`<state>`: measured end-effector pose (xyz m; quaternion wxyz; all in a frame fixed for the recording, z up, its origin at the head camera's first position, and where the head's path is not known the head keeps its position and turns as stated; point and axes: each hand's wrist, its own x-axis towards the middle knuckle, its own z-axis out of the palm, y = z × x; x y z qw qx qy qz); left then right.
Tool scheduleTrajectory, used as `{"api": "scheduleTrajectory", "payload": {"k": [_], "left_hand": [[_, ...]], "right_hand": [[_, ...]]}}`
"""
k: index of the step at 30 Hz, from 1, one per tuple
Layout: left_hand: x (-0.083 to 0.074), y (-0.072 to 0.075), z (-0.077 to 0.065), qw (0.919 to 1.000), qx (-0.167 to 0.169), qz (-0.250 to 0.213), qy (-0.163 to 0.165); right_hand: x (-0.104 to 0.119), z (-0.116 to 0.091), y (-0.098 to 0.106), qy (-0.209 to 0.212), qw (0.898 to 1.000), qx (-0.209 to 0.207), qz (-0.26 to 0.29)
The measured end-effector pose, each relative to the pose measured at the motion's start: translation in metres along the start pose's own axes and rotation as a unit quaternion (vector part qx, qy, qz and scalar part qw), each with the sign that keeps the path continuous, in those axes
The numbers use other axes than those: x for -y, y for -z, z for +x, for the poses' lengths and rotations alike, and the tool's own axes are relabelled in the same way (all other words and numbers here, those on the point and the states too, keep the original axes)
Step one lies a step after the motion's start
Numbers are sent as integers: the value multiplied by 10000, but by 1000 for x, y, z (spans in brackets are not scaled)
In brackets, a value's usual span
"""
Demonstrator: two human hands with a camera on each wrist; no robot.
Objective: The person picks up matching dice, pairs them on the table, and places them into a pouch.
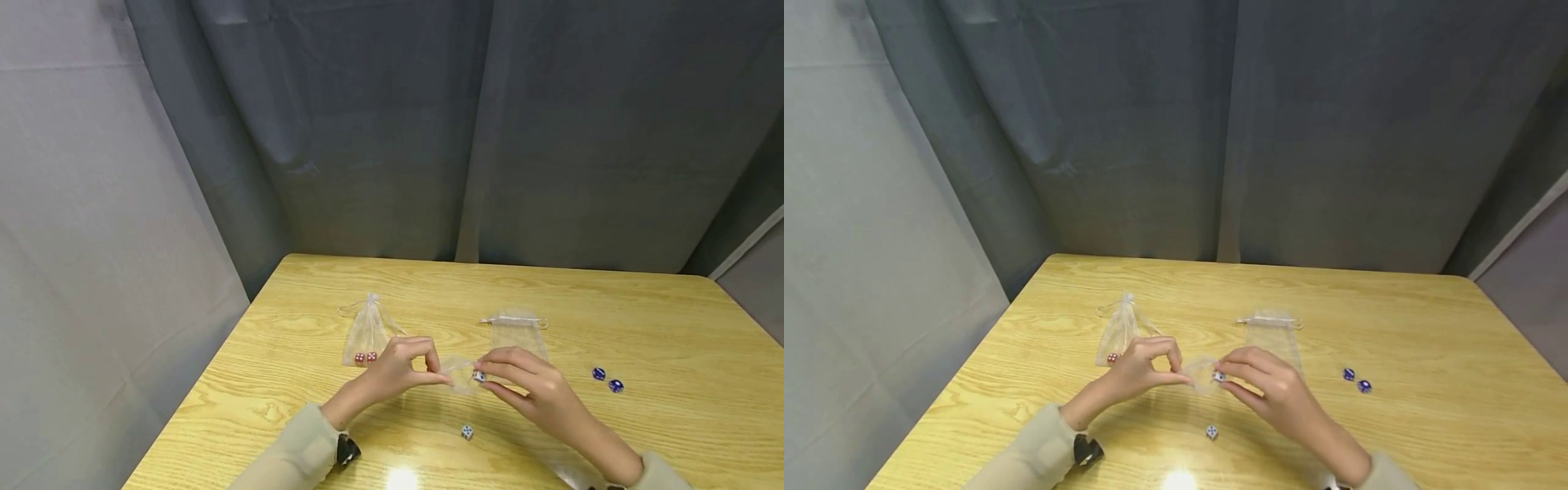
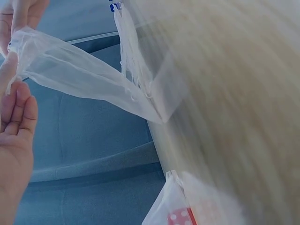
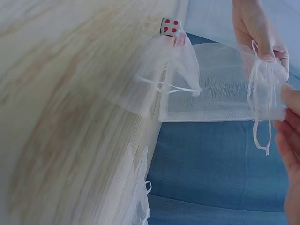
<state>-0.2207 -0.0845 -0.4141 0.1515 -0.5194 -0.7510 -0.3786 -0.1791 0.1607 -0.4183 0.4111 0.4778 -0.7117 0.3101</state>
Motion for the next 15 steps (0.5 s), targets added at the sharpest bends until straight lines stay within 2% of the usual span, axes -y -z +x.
{"api": "scheduleTrajectory", "payload": {"k": [8, 15], "left_hand": [[1, -2, 0, 10000, -8, -31, -74], [2, -2, -1, 9999, -7, -137, 39]], "right_hand": [[-1, -3, -2, -113, 9999, 29, 57], [0, -7, -4, -147, 9998, -12, 103]]}}
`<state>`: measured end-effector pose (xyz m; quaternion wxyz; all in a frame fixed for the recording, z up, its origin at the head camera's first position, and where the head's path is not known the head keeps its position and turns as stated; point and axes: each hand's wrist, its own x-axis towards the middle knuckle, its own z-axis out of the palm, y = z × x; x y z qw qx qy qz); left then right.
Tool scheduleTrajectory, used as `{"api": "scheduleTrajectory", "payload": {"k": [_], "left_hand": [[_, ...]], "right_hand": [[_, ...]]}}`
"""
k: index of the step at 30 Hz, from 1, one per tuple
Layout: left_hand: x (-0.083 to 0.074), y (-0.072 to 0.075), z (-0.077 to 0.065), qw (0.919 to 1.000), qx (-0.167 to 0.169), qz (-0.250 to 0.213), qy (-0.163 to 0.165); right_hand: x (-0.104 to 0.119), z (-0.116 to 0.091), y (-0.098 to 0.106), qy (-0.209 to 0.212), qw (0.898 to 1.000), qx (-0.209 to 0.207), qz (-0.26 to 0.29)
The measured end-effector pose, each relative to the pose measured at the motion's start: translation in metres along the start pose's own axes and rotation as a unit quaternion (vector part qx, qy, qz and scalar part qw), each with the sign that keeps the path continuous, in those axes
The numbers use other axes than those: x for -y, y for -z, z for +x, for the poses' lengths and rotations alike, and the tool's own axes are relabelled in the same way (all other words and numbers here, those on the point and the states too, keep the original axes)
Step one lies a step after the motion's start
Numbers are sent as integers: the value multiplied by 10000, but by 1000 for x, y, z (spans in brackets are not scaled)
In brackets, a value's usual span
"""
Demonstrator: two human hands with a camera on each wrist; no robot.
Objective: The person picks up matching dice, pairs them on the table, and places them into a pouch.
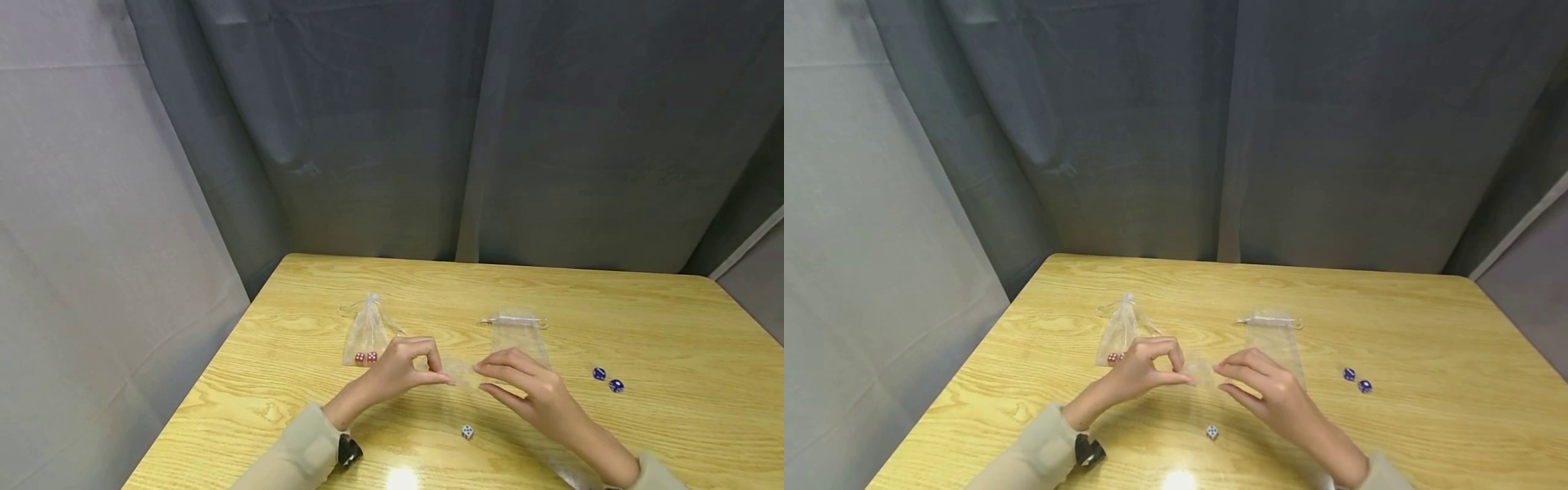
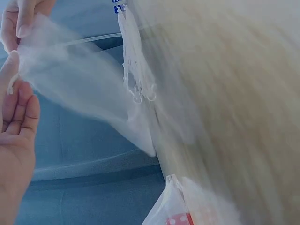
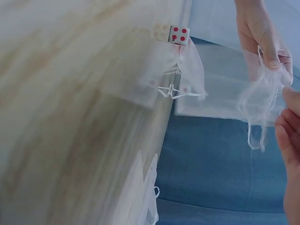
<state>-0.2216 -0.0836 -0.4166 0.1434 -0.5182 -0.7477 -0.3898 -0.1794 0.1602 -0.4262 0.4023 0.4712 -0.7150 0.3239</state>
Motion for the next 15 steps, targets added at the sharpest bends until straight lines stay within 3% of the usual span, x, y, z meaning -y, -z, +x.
{"api": "scheduleTrajectory", "payload": {"k": [6, 15], "left_hand": [[4, 2, -5, 9997, -17, -81, 240], [4, 10, -9, 9992, -188, 85, 346]], "right_hand": [[1, -5, 0, -213, 9997, -60, 82], [1, -15, 10, -647, 9977, -127, 175]]}}
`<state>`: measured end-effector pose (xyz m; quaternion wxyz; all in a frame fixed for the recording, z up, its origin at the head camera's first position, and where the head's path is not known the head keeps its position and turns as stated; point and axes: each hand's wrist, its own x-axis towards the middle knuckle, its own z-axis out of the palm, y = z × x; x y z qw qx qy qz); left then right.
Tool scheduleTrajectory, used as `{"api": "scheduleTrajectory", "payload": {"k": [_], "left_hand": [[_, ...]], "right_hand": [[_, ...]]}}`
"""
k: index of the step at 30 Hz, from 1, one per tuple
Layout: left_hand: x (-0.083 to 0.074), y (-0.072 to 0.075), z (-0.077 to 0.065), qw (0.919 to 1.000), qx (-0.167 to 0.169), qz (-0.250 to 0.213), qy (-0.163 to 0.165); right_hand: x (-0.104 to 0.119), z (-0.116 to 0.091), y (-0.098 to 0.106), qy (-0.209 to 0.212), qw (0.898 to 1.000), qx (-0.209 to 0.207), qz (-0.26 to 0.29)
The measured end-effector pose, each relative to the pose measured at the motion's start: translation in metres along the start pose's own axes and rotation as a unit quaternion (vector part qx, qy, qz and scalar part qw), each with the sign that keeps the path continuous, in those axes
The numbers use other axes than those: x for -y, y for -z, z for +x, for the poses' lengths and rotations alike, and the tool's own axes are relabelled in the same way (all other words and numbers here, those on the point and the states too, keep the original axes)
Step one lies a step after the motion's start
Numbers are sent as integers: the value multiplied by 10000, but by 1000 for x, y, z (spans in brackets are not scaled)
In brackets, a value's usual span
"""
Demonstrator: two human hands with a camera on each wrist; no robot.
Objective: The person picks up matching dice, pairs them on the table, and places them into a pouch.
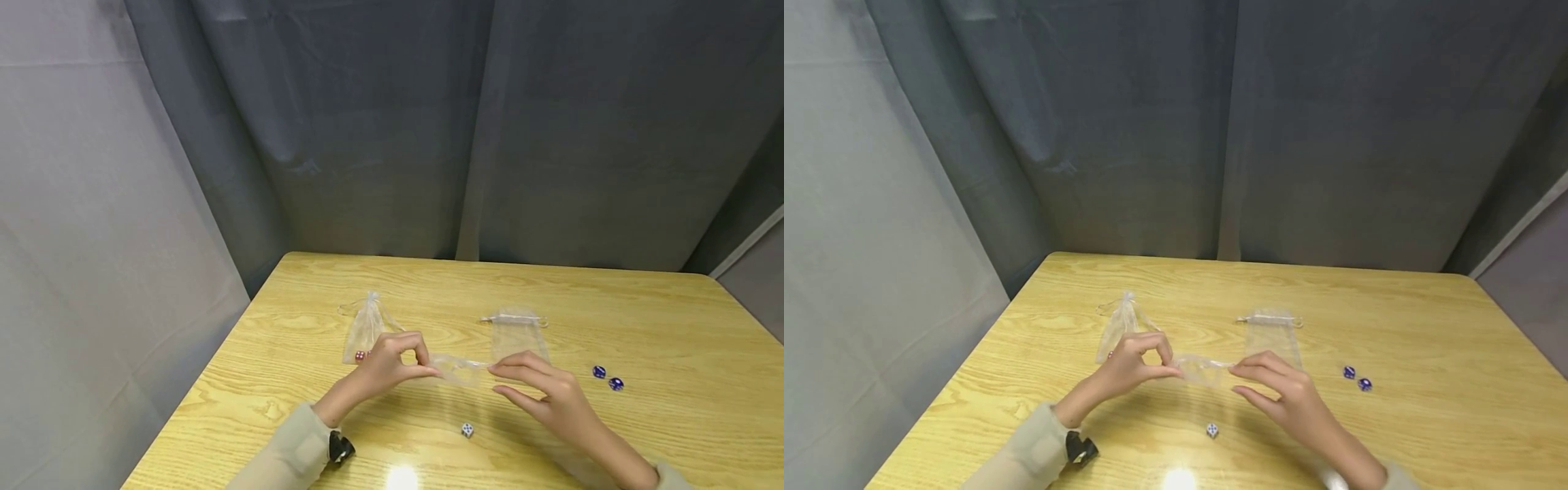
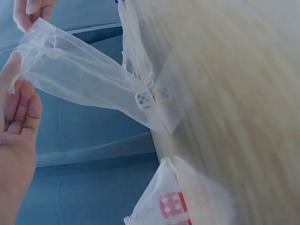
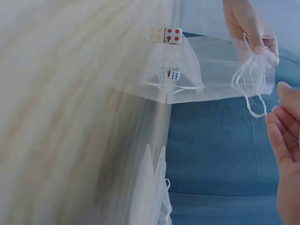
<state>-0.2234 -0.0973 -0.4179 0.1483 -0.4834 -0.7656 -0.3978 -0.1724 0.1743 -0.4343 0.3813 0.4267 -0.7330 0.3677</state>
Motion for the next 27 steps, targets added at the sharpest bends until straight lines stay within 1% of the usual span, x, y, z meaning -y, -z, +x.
{"api": "scheduleTrajectory", "payload": {"k": [4, 6, 8, 11, 14, 18, 21, 23, 27], "left_hand": [[-1, 2, -1, 9999, -94, 50, 53], [-1, 3, -1, 9998, -122, 46, 114], [-1, 3, -1, 9998, -147, 37, 161], [-2, 3, -1, 9997, -177, 62, 141], [-2, 3, -1, 9997, -219, 81, 110], [-1, 4, -1, 9995, -235, 113, 172], [-1, 4, -1, 9995, -205, 140, 204], [-2, 4, 0, 9995, -183, 133, 202], [-3, 4, -1, 9997, -119, 63, 222]], "right_hand": [[-1, -3, 0, -20, 9999, 15, 103], [-1, -4, -2, 55, 9998, 83, 193], [0, -5, -5, 199, 9988, 235, 391], [2, -7, -10, 404, 9939, 665, 783], [5, -8, -14, 441, 9862, 1244, 1002], [9, -9, -13, 278, 9728, 2121, 884], [10, -9, -14, 263, 9616, 2648, 679], [10, -9, -15, 352, 9568, 2844, 489], [9, -10, -18, 515, 9499, 3082, 68]]}}
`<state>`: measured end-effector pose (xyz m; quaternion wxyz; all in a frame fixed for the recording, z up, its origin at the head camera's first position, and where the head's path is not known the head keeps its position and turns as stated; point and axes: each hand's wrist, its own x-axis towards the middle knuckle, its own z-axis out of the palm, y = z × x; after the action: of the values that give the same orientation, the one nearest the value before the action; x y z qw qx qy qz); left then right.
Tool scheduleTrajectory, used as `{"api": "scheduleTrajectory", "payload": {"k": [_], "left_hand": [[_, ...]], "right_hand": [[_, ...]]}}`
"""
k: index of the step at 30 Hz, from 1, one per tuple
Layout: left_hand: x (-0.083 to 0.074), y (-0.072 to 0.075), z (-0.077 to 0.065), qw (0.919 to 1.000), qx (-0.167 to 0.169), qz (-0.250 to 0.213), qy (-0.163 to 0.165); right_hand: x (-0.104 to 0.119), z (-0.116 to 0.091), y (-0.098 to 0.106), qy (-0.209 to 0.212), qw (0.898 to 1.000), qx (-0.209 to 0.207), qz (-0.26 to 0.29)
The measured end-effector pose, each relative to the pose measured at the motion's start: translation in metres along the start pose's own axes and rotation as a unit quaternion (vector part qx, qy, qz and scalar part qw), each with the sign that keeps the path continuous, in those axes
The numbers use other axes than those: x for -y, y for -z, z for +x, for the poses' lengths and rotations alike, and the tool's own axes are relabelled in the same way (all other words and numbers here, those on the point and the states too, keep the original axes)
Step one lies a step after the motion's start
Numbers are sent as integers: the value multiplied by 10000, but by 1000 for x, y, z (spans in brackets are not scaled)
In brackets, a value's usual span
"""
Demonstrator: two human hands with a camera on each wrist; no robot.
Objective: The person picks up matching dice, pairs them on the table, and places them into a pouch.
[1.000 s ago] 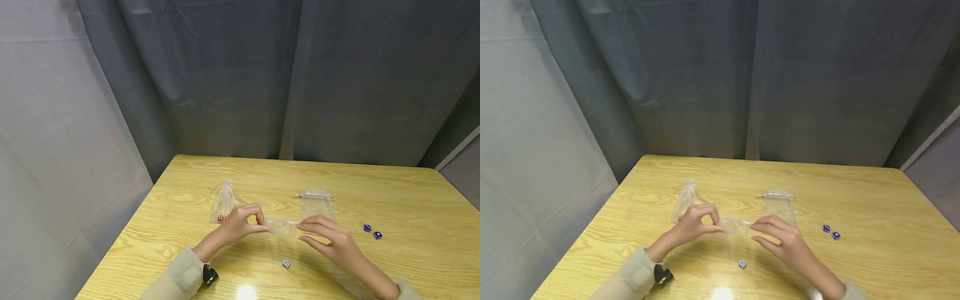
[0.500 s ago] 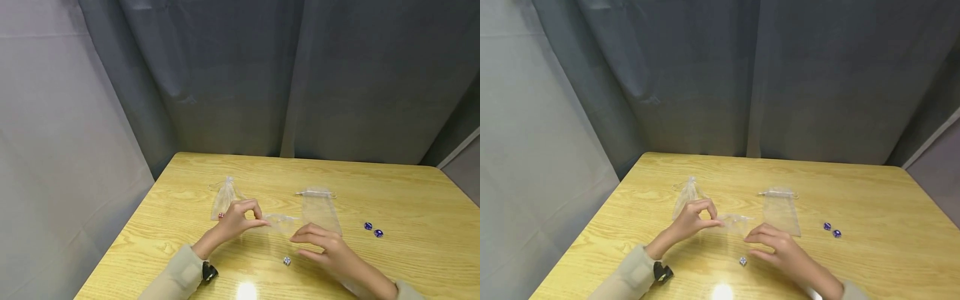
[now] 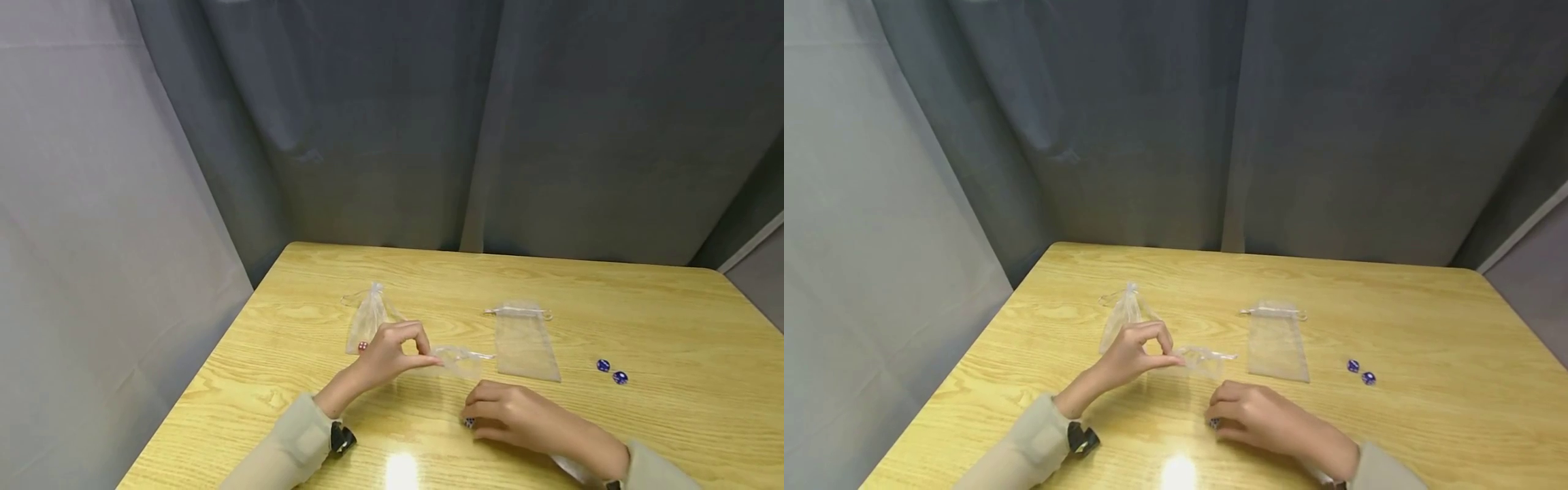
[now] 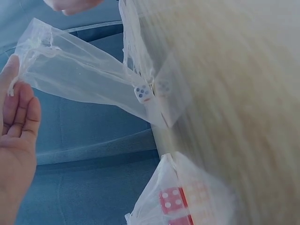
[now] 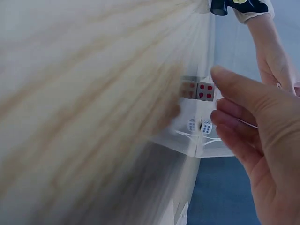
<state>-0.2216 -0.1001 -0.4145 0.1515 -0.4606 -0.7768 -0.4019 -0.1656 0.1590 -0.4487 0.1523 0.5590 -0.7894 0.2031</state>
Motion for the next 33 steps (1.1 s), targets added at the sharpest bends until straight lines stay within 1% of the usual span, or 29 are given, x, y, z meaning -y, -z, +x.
{"api": "scheduleTrajectory", "payload": {"k": [6, 11, 13, 17, 21, 25, 27, 33], "left_hand": [[-1, -1, -1, 9999, 89, -10, -48], [-1, -2, -2, 9998, 121, -6, -162], [-2, -3, -3, 9998, 116, -1, -178], [-2, -3, -4, 9997, 71, 13, -234], [-3, -3, -3, 9996, 42, 1, -264], [-3, -3, -3, 9996, 30, -7, -281], [-3, -3, -4, 9996, 18, -1, -293], [-3, -3, -4, 9996, -4, -21, -281]], "right_hand": [[0, 0, -2, -54, 9989, 308, -341], [-1, 0, -3, 33, 9985, 272, -465], [-1, -1, -3, 25, 9991, 157, -400], [0, -2, -1, -50, 9995, -312, -98], [2, -5, 3, -89, 9958, -885, 216], [4, -7, 6, 91, 9870, -1527, 494], [4, -8, 8, 269, 9811, -1824, 584], [11, -1, 16, 617, 9665, -2444, 477]]}}
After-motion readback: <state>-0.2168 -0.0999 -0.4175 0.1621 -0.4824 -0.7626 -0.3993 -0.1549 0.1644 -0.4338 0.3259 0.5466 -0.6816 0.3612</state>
